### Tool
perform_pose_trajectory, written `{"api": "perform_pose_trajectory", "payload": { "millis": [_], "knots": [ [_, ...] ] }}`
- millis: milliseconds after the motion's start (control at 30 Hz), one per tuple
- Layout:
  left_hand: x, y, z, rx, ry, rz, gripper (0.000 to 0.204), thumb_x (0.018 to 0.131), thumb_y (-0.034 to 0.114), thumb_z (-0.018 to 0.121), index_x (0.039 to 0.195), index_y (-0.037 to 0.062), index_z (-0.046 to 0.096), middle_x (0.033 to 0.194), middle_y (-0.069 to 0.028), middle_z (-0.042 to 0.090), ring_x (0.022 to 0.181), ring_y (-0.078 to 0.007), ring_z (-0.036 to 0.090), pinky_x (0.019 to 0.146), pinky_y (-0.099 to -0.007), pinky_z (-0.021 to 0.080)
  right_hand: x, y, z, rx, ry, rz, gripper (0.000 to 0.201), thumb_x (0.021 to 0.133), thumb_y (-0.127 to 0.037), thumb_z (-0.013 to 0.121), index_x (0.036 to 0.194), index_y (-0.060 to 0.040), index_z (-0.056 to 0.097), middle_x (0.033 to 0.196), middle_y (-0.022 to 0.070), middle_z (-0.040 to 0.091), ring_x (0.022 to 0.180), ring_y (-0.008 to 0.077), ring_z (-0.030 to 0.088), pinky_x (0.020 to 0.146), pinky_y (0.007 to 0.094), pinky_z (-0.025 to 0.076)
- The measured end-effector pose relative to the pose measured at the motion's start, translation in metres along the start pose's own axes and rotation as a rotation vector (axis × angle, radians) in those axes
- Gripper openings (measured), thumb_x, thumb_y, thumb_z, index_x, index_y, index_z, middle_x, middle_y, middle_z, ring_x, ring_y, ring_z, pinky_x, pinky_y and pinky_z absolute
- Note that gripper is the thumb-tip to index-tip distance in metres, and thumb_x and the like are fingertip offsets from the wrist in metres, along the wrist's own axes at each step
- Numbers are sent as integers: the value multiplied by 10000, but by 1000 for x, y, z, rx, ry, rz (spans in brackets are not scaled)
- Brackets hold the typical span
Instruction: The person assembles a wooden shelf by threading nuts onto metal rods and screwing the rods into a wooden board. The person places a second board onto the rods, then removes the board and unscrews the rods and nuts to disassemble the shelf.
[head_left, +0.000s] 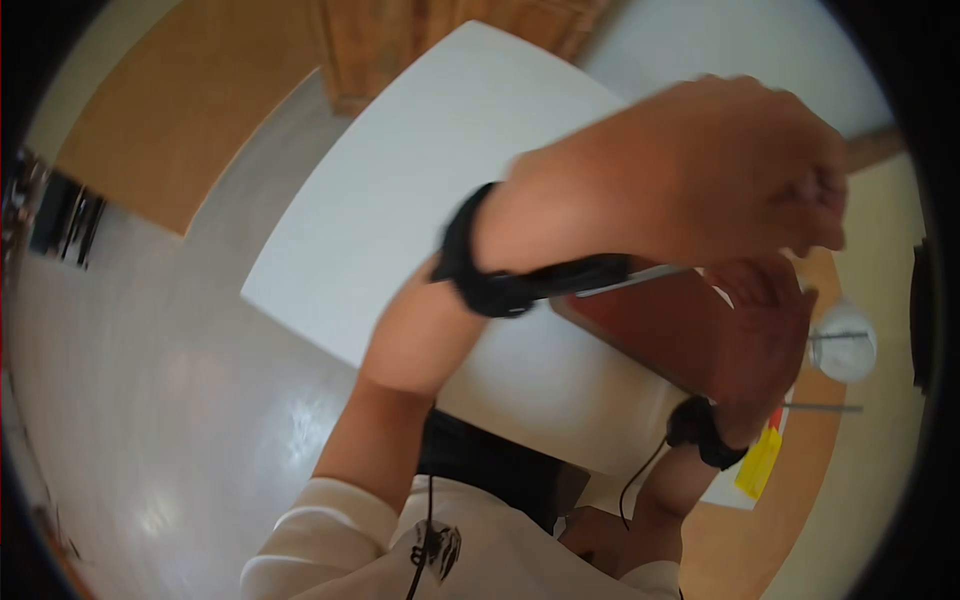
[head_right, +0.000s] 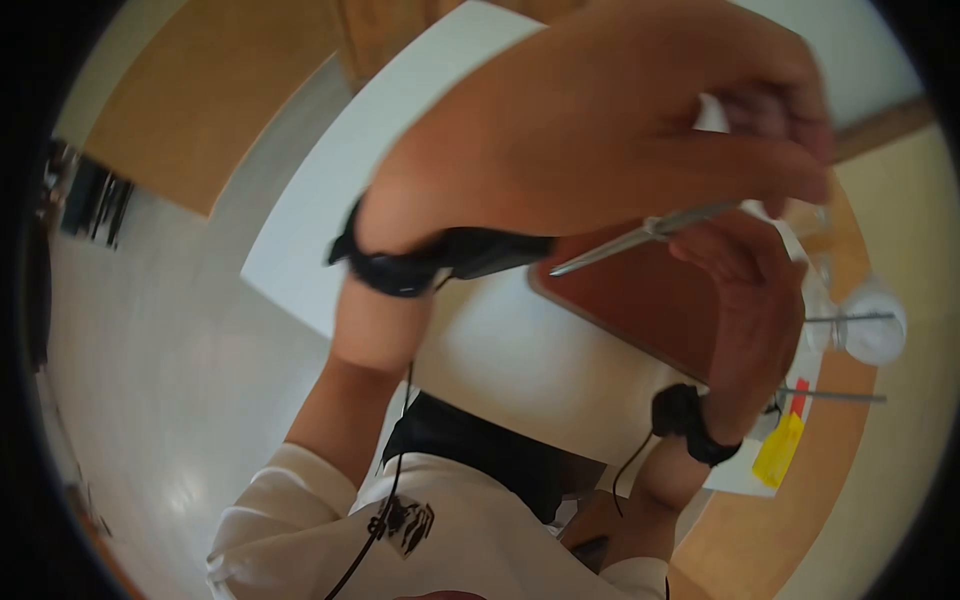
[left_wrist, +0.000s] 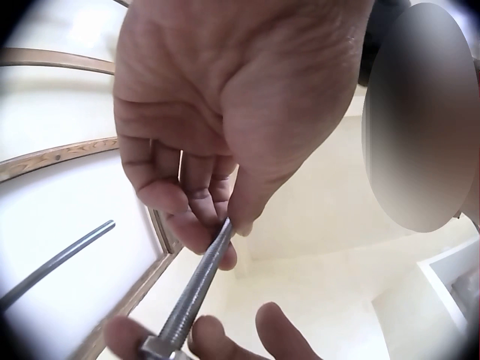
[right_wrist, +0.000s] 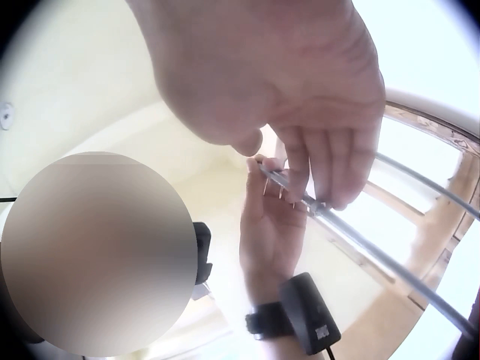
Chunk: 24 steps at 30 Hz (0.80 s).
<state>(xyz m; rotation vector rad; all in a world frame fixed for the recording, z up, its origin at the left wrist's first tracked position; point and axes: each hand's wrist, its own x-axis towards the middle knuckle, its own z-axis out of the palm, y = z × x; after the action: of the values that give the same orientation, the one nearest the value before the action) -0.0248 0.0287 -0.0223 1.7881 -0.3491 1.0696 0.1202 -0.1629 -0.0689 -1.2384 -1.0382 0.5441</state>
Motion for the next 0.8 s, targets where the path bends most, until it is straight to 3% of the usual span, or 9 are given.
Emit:
{"api": "perform_pose_trajectory", "payload": {
  "millis": [100,200,267,467,533,600,733,767,800],
  "knots": [
    [-5,9,11,-11,-37,-16,201,883,200,723,947,11,739,845,-128,754,782,-284,722,719,-364,558,4,-18,-39,439,-360,39,743,1114,-549,227,1292,80,580,889,114,704,809,209,653,867,360,498],
    [-6,14,12,20,-55,70,181,907,135,706,981,-31,706,841,-139,744,756,-245,718,709,-331,556,-8,-24,-29,34,-95,-37,768,1108,-570,236,1270,89,595,821,79,664,728,159,584,787,318,473],
    [1,26,3,82,-460,-12,297,988,112,680,1232,-50,629,1037,-108,737,889,-160,697,731,-279,548,-16,-9,-6,-113,37,-40,769,1103,-575,255,1282,94,588,845,95,683,783,171,628,791,307,480],
    [-16,2,8,186,-321,-66,187,941,43,740,1039,-70,628,893,-146,720,744,-178,712,648,-283,553,-9,-19,3,-288,-54,-88,758,1116,-540,168,1337,72,557,856,163,721,877,219,679,850,313,496],
    [-27,-1,36,169,83,-156,251,983,192,649,1049,-50,650,881,-127,690,748,-190,665,712,-290,522,-4,-26,-50,262,-500,156,777,1110,-557,161,1257,85,572,783,154,690,946,224,699,814,293,535],
    [-14,3,42,113,55,-178,252,1016,185,606,1112,-47,589,881,-138,651,734,-169,623,699,-282,499,-3,-25,-48,74,-423,41,639,1124,-486,243,1193,39,602,752,151,655,991,198,697,770,273,554],
    [5,-1,39,299,29,-105,308,1049,329,608,1019,40,504,762,-40,490,690,-122,442,638,-276,352,9,-12,-25,97,-458,-134,474,1072,-246,562,1449,28,476,1467,132,572,1207,235,628,919,388,563],
    [7,-3,38,336,10,-56,321,1046,353,615,988,62,493,746,-13,450,682,-112,406,628,-277,322,9,-5,-19,-6,-417,-188,546,1075,-438,529,1263,74,553,744,216,629,613,317,627,566,416,471],
    [10,-4,26,171,-74,-11,298,1006,267,668,972,5,529,777,-89,580,653,-146,513,623,-285,409,10,-7,-16,-28,-311,-269,483,1078,-411,524,1082,62,621,618,178,575,514,313,566,520,447,422]
  ]
}}
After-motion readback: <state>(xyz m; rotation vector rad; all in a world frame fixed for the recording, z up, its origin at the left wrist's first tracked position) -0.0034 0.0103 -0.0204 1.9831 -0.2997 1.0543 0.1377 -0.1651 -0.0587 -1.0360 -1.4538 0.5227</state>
